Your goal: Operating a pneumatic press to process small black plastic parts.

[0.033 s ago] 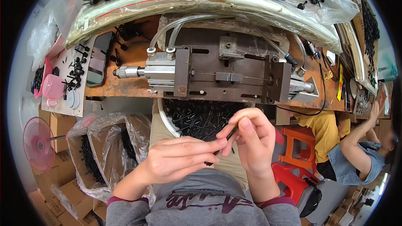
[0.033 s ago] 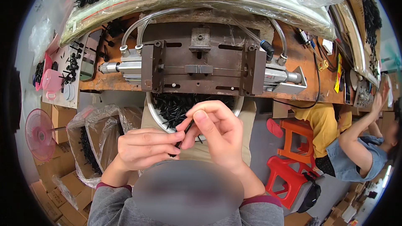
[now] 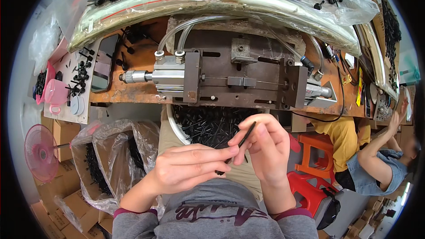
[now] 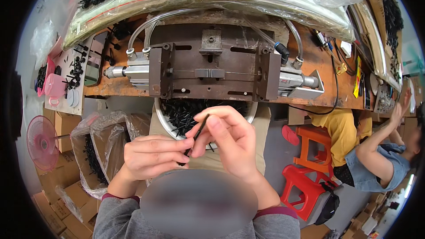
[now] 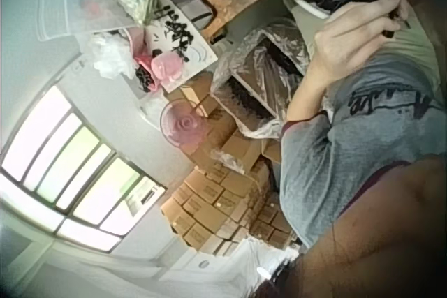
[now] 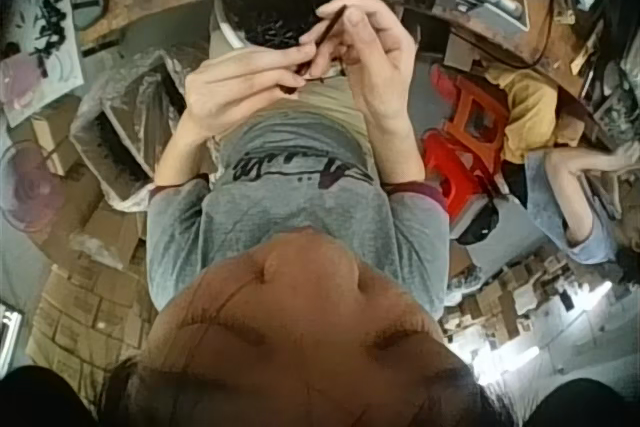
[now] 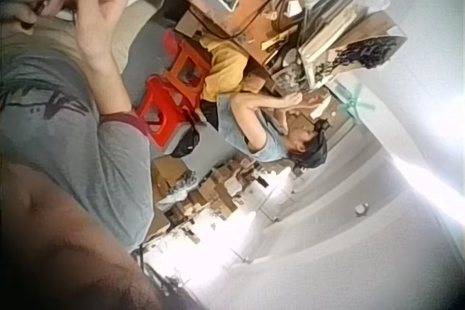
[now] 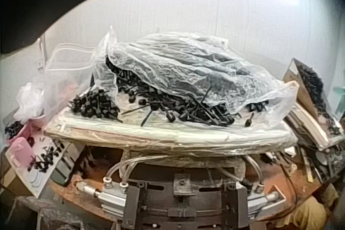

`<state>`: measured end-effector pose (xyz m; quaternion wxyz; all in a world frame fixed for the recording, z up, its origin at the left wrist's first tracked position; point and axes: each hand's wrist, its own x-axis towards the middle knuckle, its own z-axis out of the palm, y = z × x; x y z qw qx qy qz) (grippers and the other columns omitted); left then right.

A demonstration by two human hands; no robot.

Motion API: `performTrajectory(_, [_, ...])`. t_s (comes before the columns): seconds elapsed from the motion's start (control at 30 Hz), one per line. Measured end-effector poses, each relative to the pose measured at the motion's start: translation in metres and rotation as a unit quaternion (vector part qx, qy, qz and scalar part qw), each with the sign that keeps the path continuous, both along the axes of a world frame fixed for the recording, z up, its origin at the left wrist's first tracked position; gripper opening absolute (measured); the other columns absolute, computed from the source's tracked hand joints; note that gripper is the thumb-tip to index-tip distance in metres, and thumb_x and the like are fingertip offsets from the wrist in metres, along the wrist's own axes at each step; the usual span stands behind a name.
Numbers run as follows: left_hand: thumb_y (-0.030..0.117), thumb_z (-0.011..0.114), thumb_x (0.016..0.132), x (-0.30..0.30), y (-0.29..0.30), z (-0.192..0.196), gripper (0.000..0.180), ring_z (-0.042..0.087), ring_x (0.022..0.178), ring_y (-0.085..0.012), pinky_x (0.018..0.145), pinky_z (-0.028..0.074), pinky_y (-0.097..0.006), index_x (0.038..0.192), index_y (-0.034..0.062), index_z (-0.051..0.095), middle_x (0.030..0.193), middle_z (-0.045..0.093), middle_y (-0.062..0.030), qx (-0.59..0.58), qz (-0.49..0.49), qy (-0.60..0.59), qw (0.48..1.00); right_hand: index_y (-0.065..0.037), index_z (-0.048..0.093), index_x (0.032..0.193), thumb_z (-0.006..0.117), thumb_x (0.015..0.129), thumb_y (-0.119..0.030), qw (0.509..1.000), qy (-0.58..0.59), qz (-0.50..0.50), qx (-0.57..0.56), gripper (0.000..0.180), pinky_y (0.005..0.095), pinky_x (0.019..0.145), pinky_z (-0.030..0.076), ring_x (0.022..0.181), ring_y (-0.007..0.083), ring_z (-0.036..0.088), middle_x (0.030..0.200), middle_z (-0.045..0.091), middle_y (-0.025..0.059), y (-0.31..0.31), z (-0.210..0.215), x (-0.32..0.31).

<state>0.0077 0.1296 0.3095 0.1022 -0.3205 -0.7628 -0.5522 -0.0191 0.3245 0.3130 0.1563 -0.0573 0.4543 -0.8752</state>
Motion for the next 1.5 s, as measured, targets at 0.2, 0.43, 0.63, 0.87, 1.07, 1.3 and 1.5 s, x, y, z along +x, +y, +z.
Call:
performTrajectory(0.2, [-0.002,0.073,0.067,0.001,-0.003,-0.007,0.024,0.069,0.084,-0.0279,0.070,0.057,-0.033,0.091,-0.0061,0.071,0.113,0.066,-0.0201,0.052,-0.037,-0.043,0.997,0.006,0.060,0.107,0.050,0.098,-0.012,0.999,-0.026,0.022,-0.019,0.022,0.0278,0.060,0.053,0.064,0.0161,0.064,0.088,0.067,0.0160,0.005,-0.001,-0.003])
performTrajectory(0.43, [0.009,0.081,0.064,0.003,0.003,-0.007,0.025,0.070,0.081,-0.0245,0.070,0.057,-0.031,0.085,-0.0008,0.072,0.102,0.069,-0.0189,0.048,-0.004,-0.044,0.998,0.007,0.061,0.096,0.059,0.091,-0.005,0.999,0.004,0.025,0.030,0.013,0.0260,0.055,0.053,0.062,0.0190,0.064,0.087,0.066,0.0177,0.003,-0.008,0.001])
performTrajectory(0.63, [0.000,0.074,0.067,-0.003,0.012,-0.005,0.028,0.067,0.090,-0.0275,0.075,0.055,-0.034,0.094,-0.0041,0.070,0.115,0.064,-0.0184,0.025,-0.014,-0.011,1.000,0.003,0.062,0.096,0.061,0.090,-0.001,0.999,-0.026,0.023,0.019,0.007,0.0233,0.061,0.051,0.065,0.0098,0.061,0.093,0.067,0.0104,0.012,-0.016,0.002])
performTrajectory(0.87, [0.006,0.074,0.067,-0.037,0.035,-0.007,0.024,0.064,0.087,-0.0257,0.074,0.053,-0.033,0.090,0.0002,0.068,0.120,0.062,-0.0135,-0.157,0.162,0.092,0.970,-0.001,0.059,0.112,0.059,0.092,-0.008,0.983,-0.012,-0.055,0.174,0.021,0.0197,0.059,0.044,0.067,0.0062,0.058,0.093,0.068,0.0068,0.021,-0.016,0.005])
performTrajectory(1.07, [0.007,0.072,0.070,-0.047,0.047,-0.010,0.020,0.064,0.072,-0.0196,0.066,0.051,-0.029,0.089,0.0027,0.066,0.124,0.062,-0.0099,-0.280,0.215,0.094,0.931,-0.001,0.062,0.105,0.060,0.092,-0.010,0.976,-0.015,-0.062,0.207,0.016,0.0198,0.059,0.043,0.065,0.0063,0.058,0.086,0.068,0.0073,0.029,-0.019,0.010])
performTrajectory(1.3, [0.008,0.073,0.069,-0.052,0.047,-0.003,0.022,0.058,0.057,-0.0176,0.058,0.049,-0.028,0.090,0.0037,0.068,0.124,0.062,-0.0088,-0.305,0.207,0.085,0.926,-0.001,0.062,0.104,0.059,0.092,-0.008,0.977,-0.020,-0.067,0.201,0.015,0.0198,0.059,0.044,0.065,0.0066,0.058,0.084,0.068,0.0077,0.028,-0.018,0.008])
performTrajectory(1.5, [0.009,0.073,0.069,-0.052,0.049,-0.001,0.020,0.053,0.047,-0.0168,0.052,0.047,-0.026,0.089,0.0041,0.068,0.121,0.064,-0.0080,-0.311,0.213,0.090,0.922,0.000,0.061,0.105,0.059,0.092,-0.007,0.979,-0.014,-0.060,0.195,0.015,0.0202,0.060,0.044,0.065,0.0069,0.058,0.085,0.068,0.0082,0.028,-0.015,0.007])
